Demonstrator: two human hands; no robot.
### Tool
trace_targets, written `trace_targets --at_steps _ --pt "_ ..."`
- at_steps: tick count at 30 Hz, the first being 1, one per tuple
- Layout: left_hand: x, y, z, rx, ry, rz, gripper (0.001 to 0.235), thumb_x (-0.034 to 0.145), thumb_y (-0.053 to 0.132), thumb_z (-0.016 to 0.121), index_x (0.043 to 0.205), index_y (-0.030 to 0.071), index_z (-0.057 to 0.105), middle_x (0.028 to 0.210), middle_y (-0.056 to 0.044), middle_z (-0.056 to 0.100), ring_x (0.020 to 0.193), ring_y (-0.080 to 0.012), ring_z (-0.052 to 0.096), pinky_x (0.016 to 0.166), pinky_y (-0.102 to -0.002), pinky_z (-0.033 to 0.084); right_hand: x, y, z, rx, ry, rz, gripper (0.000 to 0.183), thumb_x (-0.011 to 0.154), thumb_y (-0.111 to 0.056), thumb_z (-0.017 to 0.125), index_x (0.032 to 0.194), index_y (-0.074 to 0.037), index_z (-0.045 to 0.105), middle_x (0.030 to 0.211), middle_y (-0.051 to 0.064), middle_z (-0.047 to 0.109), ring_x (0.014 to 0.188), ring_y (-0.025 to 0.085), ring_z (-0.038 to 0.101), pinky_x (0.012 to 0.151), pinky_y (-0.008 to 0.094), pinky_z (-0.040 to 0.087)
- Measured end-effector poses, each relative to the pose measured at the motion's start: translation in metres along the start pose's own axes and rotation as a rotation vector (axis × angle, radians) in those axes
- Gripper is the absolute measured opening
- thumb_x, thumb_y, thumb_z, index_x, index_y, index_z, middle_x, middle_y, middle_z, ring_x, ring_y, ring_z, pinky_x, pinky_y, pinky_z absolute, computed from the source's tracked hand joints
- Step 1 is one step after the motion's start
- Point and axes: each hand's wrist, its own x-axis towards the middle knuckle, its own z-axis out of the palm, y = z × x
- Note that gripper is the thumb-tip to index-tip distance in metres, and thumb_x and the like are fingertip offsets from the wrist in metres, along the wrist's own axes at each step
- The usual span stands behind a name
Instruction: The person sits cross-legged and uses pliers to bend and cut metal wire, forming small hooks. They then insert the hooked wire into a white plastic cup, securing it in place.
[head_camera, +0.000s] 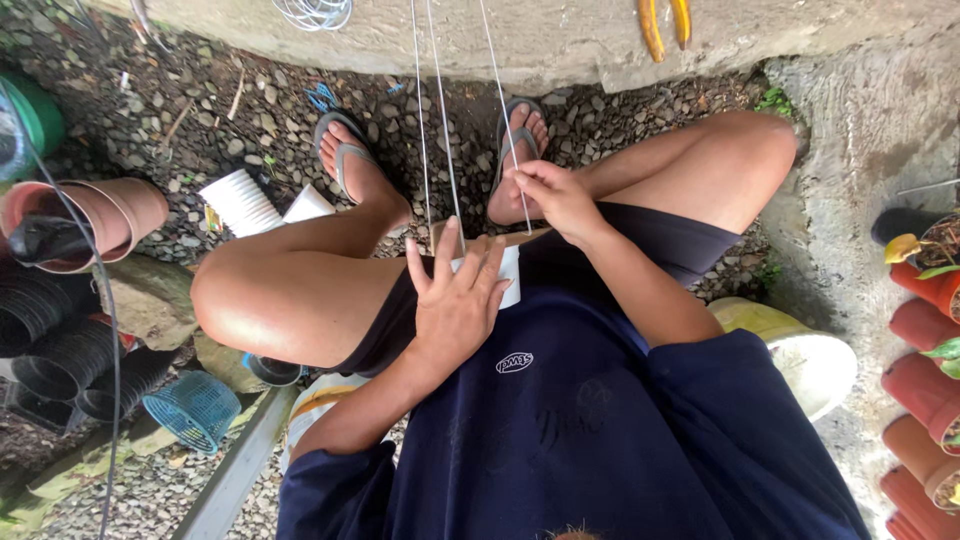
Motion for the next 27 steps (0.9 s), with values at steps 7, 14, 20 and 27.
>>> trace_targets --at_steps 7,14,20,27 --pt "0.003 -0.005 0.006 -0.133 -0.087 0.117 0.049 0.091 0.019 0.066 0.137 0.001 0.062 0.104 -0.01 0.061 0.109 -0.0274 0.061 0.125 -0.064 0.019 -0.026 -0.02 -0.011 0.023 0.059 0.081 0.026 0.104 -0.02 0.062 0.124 -0.005 0.067 0.095 0.002 0.067 0.08 0.011 0.067 0.074 0.025 0.057" --pt "0.016 -0.014 0.013 -0.259 -0.103 0.141 0.037 0.089 0.032 0.077 0.103 0.001 0.061 0.094 -0.014 0.06 0.094 -0.033 0.061 0.119 -0.061 0.028 -0.032 -0.022 -0.018 0.173 0.017 0.008 0.024 0.106 -0.016 0.063 0.124 -0.002 0.069 0.095 0.003 0.066 0.08 0.011 0.065 0.075 0.025 0.055" --pt "0.033 -0.033 0.017 -0.635 -0.015 0.106 0.027 0.093 0.022 0.077 0.108 0.005 0.061 0.092 -0.012 0.058 0.096 -0.0334 0.061 0.121 -0.057 0.033 -0.025 -0.071 -0.021 0.302 0.008 -0.146 0.023 0.101 -0.009 0.062 0.123 -0.002 0.067 0.11 0.005 0.072 0.087 0.01 0.066 0.075 0.027 0.056" --pt "0.028 -0.05 0.023 -1.024 -0.122 0.047 0.007 0.101 0.009 0.067 0.105 0.005 0.063 0.094 -0.008 0.064 0.096 -0.0238 0.068 0.13 -0.059 0.024 -0.043 -0.135 -0.018 0.115 -0.097 -0.2 0.025 0.108 -0.008 0.064 0.131 0.001 0.068 0.097 0.006 0.069 0.08 0.012 0.066 0.075 0.026 0.056"
